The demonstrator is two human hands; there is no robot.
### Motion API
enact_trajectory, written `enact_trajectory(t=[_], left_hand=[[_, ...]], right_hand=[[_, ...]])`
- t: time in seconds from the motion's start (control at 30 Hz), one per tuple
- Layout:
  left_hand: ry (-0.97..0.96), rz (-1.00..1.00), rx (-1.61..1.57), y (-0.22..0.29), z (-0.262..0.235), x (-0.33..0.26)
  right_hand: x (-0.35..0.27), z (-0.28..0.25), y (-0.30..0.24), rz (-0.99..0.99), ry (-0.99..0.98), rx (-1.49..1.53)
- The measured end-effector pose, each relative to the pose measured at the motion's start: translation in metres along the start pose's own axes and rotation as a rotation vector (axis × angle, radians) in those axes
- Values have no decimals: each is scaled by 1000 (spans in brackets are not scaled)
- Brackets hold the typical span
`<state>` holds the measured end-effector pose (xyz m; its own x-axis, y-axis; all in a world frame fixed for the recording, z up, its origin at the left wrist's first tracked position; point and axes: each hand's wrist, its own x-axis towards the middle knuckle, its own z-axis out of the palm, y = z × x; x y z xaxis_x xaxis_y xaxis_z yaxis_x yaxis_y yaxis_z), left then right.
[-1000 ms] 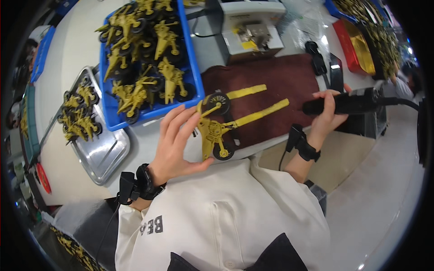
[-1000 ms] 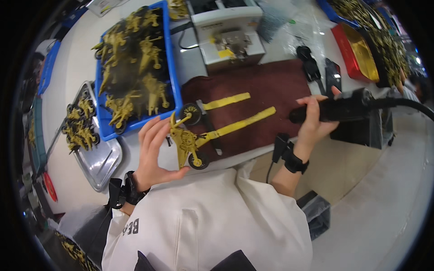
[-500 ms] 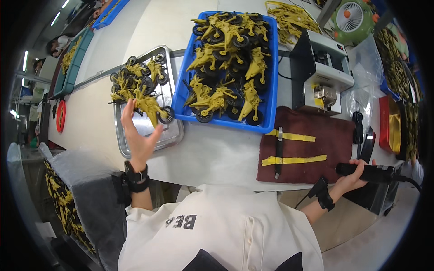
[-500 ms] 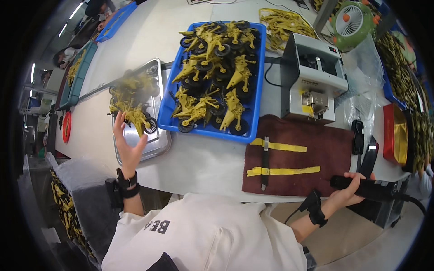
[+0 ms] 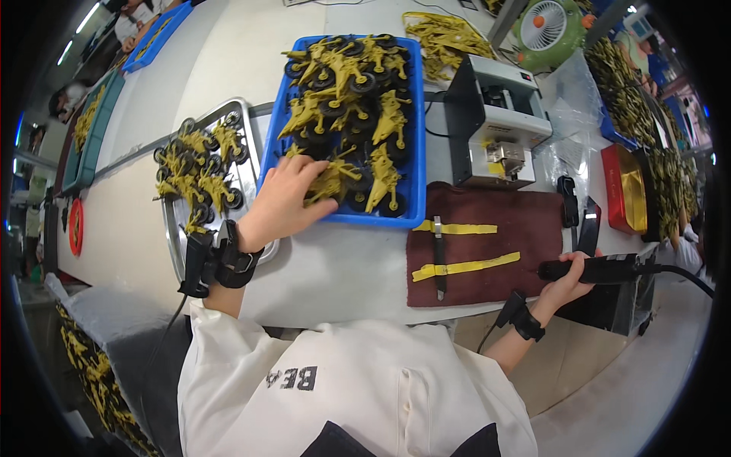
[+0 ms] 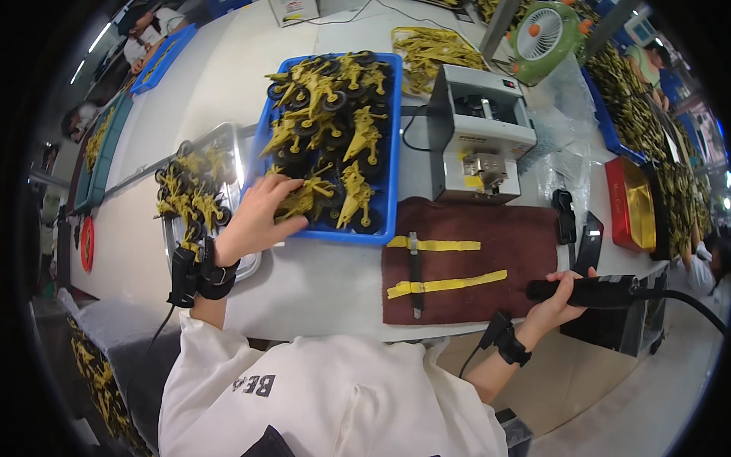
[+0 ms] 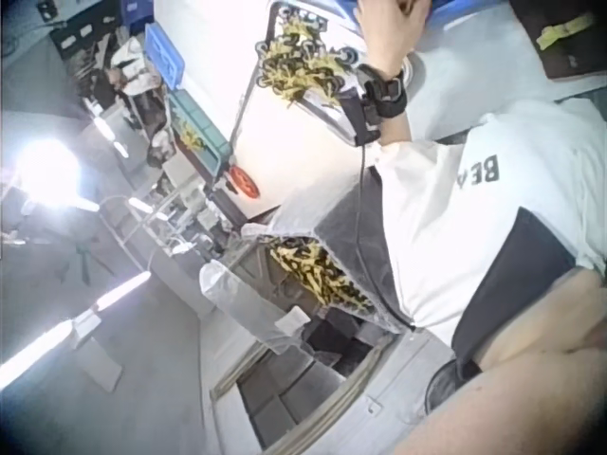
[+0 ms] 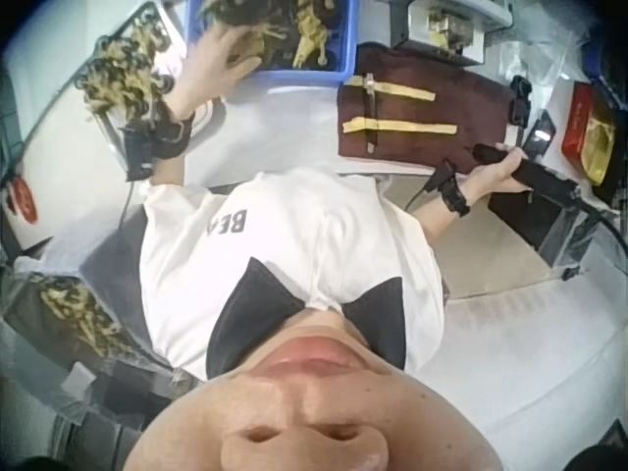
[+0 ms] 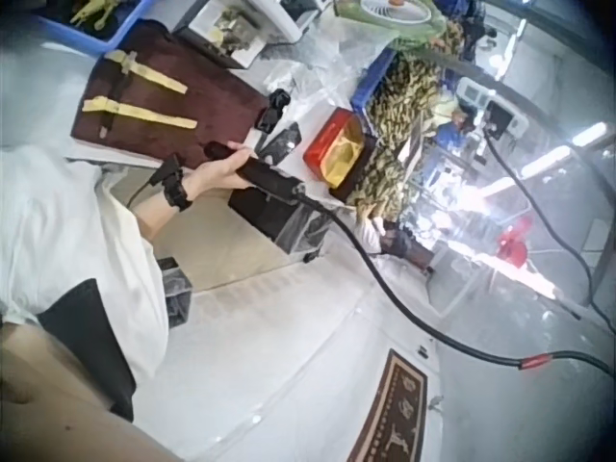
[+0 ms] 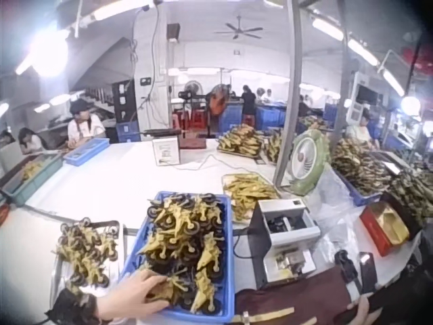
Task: Assembling small yellow toy motorcycles using an electric screwdriver at a production workbench.
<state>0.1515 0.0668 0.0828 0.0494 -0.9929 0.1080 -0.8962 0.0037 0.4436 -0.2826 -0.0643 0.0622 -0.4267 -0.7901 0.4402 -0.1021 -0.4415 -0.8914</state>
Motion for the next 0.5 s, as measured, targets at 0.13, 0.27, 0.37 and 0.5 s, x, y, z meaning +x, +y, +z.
enact_trajectory(t=[0.13, 0.27, 0.37, 0.5], left_hand=[[49, -125, -184, 7, 4, -6], [88, -195, -244, 27, -4, -14], [247, -66, -221, 57, 0, -26], [-323, 162, -576, 125, 31, -31]], right_hand=[[-2, 0, -4, -4, 20, 9], [3, -8, 0, -4, 60, 11], [4, -9, 3, 17, 86, 18], [6, -2, 0, 19, 95, 11]])
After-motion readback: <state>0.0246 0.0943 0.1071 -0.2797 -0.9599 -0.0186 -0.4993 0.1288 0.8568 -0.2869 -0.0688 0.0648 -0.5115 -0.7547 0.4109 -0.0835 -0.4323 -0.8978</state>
